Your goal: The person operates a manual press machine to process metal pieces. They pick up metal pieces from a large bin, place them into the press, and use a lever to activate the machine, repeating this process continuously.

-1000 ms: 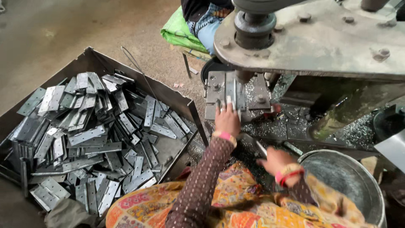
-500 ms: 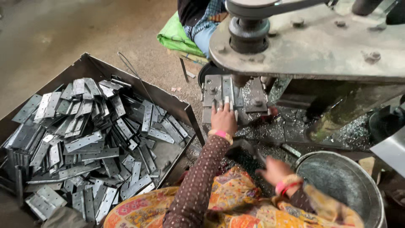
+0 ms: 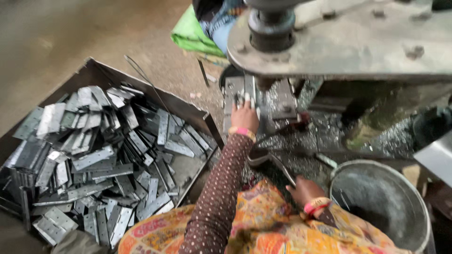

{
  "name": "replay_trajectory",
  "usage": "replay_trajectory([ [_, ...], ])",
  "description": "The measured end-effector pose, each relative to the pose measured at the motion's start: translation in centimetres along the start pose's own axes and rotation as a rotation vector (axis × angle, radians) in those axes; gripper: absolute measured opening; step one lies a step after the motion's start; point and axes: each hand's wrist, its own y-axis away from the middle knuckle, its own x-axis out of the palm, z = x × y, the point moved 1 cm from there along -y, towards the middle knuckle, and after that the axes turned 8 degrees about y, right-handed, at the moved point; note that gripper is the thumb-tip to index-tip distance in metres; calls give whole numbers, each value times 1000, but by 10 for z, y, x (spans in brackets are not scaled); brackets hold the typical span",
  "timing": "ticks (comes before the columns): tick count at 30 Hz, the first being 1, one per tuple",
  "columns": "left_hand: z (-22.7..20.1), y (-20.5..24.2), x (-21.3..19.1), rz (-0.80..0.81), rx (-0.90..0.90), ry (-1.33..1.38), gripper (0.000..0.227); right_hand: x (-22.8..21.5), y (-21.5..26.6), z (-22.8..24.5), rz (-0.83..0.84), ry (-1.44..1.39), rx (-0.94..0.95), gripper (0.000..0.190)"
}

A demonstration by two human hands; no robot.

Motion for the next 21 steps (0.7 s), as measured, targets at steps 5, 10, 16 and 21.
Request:
replay_trajectory([
  [5, -13, 39, -33, 238, 83, -87, 45, -124, 25, 38, -228, -52, 47, 61],
  [10, -42, 123, -22, -291, 140, -85, 41, -166, 43, 57, -699, -190, -116, 63],
  [16, -17, 117, -20, -457, 308, 213, 21, -166, 48, 56, -734, -191, -153, 67],
  [21, -16, 96, -42, -737, 198, 379, 24, -159, 42, 53, -691, -135, -135, 72],
])
